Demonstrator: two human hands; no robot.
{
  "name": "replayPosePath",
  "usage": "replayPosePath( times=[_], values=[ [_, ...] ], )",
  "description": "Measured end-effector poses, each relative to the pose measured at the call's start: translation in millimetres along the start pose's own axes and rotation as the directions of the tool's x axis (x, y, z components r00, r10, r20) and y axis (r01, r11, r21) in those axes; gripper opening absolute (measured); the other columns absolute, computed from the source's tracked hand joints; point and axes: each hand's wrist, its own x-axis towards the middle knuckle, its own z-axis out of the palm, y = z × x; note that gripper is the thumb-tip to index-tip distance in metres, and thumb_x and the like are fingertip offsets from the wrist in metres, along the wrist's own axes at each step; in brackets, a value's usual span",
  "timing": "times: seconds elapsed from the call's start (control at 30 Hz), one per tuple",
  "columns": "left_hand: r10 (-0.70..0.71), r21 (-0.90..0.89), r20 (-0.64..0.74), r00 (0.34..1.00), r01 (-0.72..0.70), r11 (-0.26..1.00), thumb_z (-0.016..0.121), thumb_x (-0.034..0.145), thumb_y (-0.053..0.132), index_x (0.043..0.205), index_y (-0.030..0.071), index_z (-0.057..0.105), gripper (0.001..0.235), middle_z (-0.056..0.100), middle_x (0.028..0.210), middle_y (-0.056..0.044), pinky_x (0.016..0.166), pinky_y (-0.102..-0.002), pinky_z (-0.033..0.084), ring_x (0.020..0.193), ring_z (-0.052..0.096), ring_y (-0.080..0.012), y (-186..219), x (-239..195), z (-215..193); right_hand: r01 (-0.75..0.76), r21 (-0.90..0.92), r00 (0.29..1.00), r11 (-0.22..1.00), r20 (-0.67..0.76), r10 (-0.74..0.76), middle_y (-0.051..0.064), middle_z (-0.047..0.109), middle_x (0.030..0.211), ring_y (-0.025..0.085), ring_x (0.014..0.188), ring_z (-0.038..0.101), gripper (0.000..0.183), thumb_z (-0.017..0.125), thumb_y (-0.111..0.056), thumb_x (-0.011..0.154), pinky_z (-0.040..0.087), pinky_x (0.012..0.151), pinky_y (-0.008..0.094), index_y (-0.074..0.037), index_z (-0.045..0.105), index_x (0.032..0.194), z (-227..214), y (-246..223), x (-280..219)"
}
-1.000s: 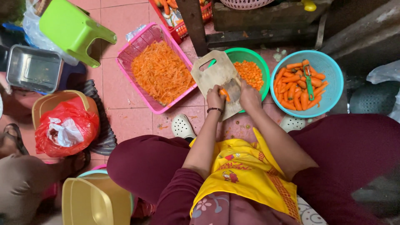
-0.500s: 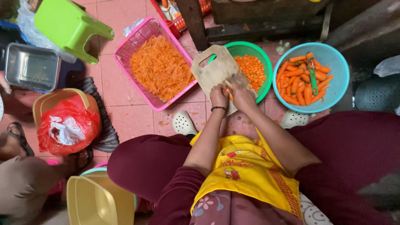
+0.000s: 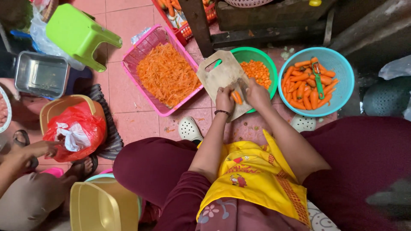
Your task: The recorder is grating and then chopping carrots using a grater and a knife on a cutting board.
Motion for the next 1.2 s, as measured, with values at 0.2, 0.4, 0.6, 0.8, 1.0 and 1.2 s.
replayPosePath(
  times=[0.2, 0.4, 0.6, 0.8, 1.0, 1.2],
  values=[
    [0.261, 0.264, 0.182, 0.948, -0.303, 0.916, 0.07, 0.086, 0.007, 0.097, 0.019, 0.069, 0.016, 0.06, 0.114, -0.003, 0.095, -0.037, 0.061, 0.111, 0.062, -0.0272, 11, -4, -22, -0.145, -0.076, 0.986, 0.986, 0.074, 0.151, 0.028, 0.069, 0.116, 0.052, 0.112, 0.066, 0.04, 0.049, -0.035, 0.1, 0.054, 0.09, 0.062, -0.021, 0.047, 0.137, 24, 63, 21],
    [0.164, 0.144, 0.09, 0.982, -0.176, 0.974, 0.079, 0.075, 0.009, 0.106, 0.013, 0.063, 0.036, 0.057, 0.102, -0.01, 0.087, -0.046, 0.063, 0.097, 0.068, -0.0354, -3, -3, 3, -0.066, -0.043, 0.998, 0.997, 0.015, 0.067, 0.032, 0.068, 0.115, 0.055, 0.111, 0.066, 0.039, 0.049, -0.023, 0.101, 0.053, 0.092, 0.063, -0.009, 0.048, 0.137, 9, 15, -3],
    [0.149, 0.126, 0.064, 0.987, -0.156, 0.98, 0.082, 0.079, 0.016, 0.102, 0.015, 0.064, 0.029, 0.056, 0.099, -0.007, 0.084, -0.045, 0.062, 0.092, 0.07, -0.0347, 9, -12, -11, -0.016, -0.06, 0.998, 0.998, -0.059, 0.012, 0.027, 0.068, 0.118, 0.052, 0.107, 0.068, 0.038, 0.048, -0.016, 0.101, 0.052, 0.092, 0.064, -0.008, 0.045, 0.139, 16, 19, 9],
    [0.086, 0.167, 0.051, 0.995, -0.093, 0.982, 0.078, 0.083, 0.019, 0.096, 0.016, 0.062, 0.021, 0.058, 0.097, -0.005, 0.085, -0.047, 0.062, 0.091, 0.072, -0.034, -4, -11, 5, 0.025, -0.057, 0.999, 0.998, 0.035, -0.022, 0.03, 0.065, 0.124, 0.054, 0.112, 0.065, 0.05, 0.043, -0.016, 0.102, 0.049, 0.096, 0.068, -0.013, 0.036, 0.152, -8, -23, -12],
    [0.069, 0.168, 0.052, 0.996, -0.077, 0.983, 0.074, 0.087, 0.02, 0.094, 0.016, 0.064, 0.014, 0.059, 0.098, -0.008, 0.084, -0.05, 0.063, 0.089, 0.072, -0.0382, -2, -14, 2, 0.035, -0.138, 0.999, 0.99, 0.015, -0.034, 0.023, 0.07, 0.114, 0.049, 0.104, 0.07, 0.03, 0.042, -0.024, 0.103, 0.053, 0.093, 0.062, -0.012, 0.052, 0.129, 7, -16, -5],
    [0.068, 0.151, 0.036, 0.997, -0.073, 0.986, 0.074, 0.087, 0.019, 0.095, 0.014, 0.064, 0.014, 0.061, 0.098, -0.01, 0.085, -0.051, 0.063, 0.091, 0.072, -0.0399, 1, -11, -3, 0.076, -0.109, 0.997, 0.991, -0.017, -0.078, 0.021, 0.068, 0.109, 0.047, 0.103, 0.07, 0.023, 0.044, -0.016, 0.102, 0.054, 0.09, 0.06, -0.011, 0.049, 0.124, 26, -9, 1]
  ],
)
